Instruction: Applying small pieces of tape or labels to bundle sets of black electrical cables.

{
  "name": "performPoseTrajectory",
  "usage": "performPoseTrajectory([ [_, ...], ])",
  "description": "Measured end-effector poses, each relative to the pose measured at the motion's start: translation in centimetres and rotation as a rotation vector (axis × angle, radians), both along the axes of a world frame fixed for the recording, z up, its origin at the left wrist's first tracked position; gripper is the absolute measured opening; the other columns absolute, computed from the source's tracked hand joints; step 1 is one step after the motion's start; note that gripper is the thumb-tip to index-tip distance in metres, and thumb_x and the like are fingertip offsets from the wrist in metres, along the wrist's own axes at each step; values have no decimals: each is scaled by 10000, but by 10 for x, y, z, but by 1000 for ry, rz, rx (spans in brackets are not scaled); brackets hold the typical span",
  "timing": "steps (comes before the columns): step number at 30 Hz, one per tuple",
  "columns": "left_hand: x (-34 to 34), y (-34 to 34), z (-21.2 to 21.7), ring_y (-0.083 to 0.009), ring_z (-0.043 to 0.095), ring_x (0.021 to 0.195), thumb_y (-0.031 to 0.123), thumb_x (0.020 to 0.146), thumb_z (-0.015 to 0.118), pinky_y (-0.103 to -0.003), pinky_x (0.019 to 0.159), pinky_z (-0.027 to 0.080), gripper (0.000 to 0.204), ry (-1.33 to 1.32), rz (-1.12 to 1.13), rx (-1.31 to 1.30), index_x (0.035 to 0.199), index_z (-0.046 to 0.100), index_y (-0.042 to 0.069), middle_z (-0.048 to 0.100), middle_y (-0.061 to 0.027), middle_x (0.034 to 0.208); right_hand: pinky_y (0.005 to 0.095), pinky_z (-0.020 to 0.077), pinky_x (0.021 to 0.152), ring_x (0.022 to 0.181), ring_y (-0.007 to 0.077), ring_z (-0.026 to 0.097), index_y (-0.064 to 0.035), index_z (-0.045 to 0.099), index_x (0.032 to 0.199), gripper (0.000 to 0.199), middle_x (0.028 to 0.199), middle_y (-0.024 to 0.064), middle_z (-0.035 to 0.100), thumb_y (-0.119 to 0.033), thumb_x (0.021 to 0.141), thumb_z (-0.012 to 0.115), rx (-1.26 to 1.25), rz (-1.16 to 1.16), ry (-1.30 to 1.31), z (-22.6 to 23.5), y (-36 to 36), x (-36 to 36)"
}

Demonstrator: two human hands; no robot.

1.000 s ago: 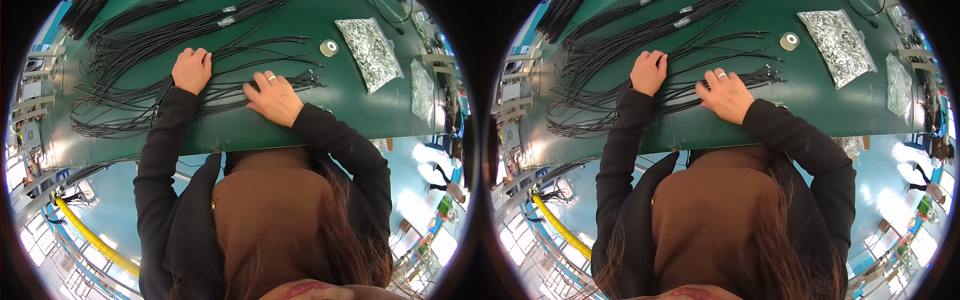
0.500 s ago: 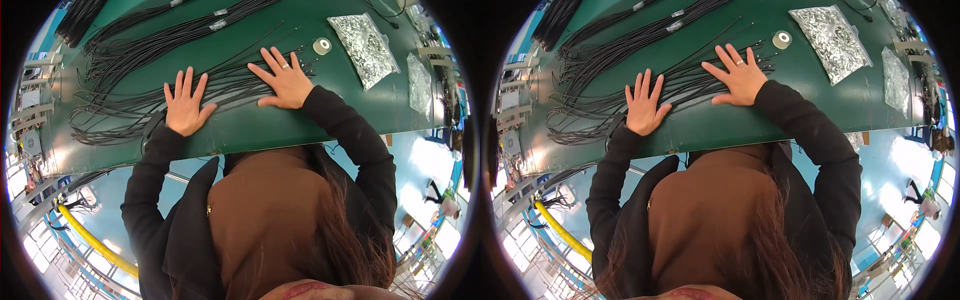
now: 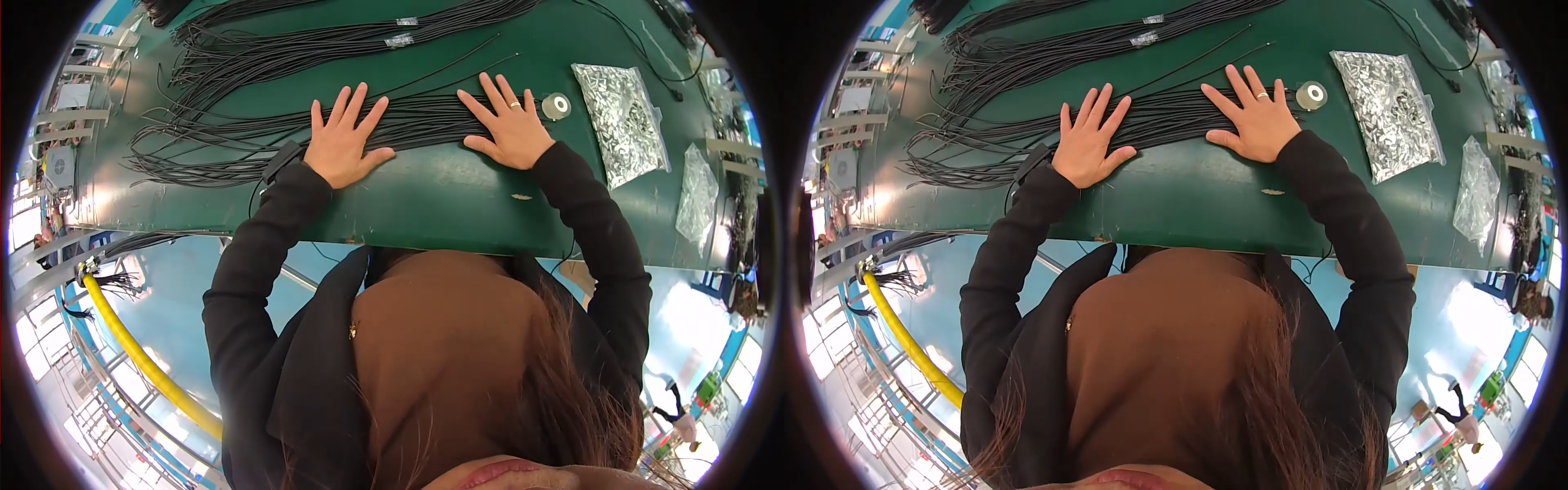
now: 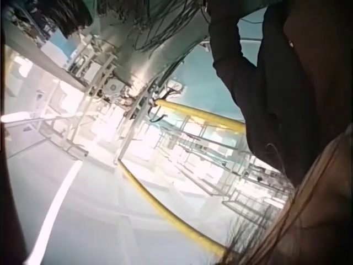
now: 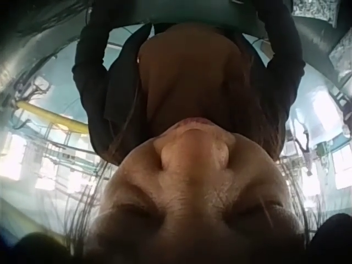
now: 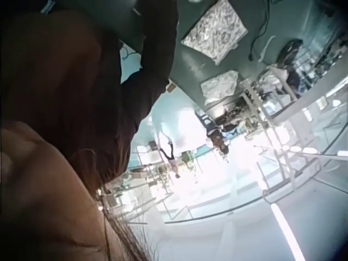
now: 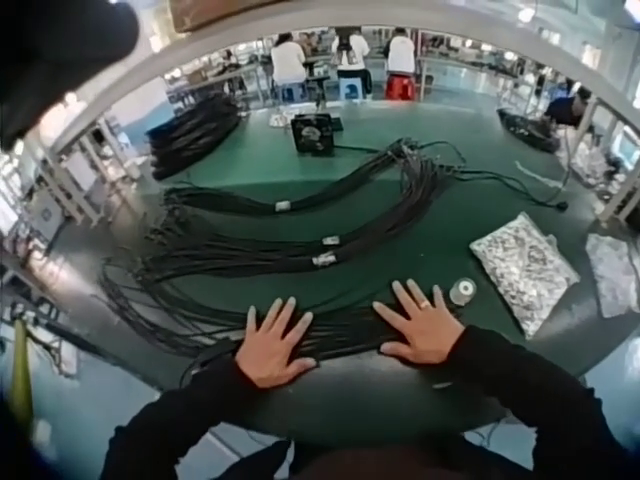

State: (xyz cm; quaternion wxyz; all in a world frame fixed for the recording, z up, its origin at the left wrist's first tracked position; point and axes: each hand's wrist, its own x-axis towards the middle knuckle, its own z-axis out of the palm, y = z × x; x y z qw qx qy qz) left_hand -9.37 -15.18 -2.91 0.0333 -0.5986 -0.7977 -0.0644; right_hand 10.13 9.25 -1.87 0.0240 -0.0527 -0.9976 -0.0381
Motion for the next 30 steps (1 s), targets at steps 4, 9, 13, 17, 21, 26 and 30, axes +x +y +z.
performPoseTrajectory([
  [4,15,-5,9,-339,399,1241,396,821,641,-536,983,314,610,-52,1,254,1345,454,144,426,-143,1345,505,396,923,1199,359,420,-180,410,1368,589,1330,146,417,-378,853,615,-175,117,112,20,-11,-1],
  [9,26,-17,4,-291,543,934,118,748,705,-382,794,423,402,-157,-46,266,1132,601,60,570,-93,1032,389,433,757,921,270,505,-102,539,1141,418,1007,70,513,-218,773,699,-271,284,165,7,-42,-30],
  [13,27,-22,2,-243,543,878,55,745,618,-364,759,427,303,-173,-88,239,1046,627,74,566,-56,943,390,433,753,893,268,506,-96,538,1056,344,956,72,494,-218,775,694,-369,234,10,8,-46,-31],
  [17,29,-31,2,-284,552,865,-12,748,620,-374,724,431,284,-223,-119,325,1024,636,54,576,-86,941,381,437,734,887,263,514,-94,530,1007,309,940,75,495,-210,772,693,-416,300,102,18,-56,-37],
  [21,28,-35,6,-295,559,886,0,740,624,-382,741,439,278,-192,-185,345,1013,634,49,580,-94,953,383,438,724,902,262,513,-99,532,1007,312,944,78,495,-202,763,698,-364,340,73,10,-76,-39],
  [26,-7,-73,11,-311,561,957,64,738,668,-407,823,438,333,-32,-91,279,1067,625,40,586,-103,1027,385,442,717,919,267,509,-113,534,1003,299,991,89,494,-201,765,692,-236,212,-16,-1,-65,-36],
  [30,-50,-110,6,-360,398,1247,344,820,644,-512,1011,320,570,64,229,120,1327,486,137,419,-135,1360,397,459,747,975,281,510,-132,548,1087,330,1094,104,495,-227,797,672,-35,138,171,4,-34,-53],
])
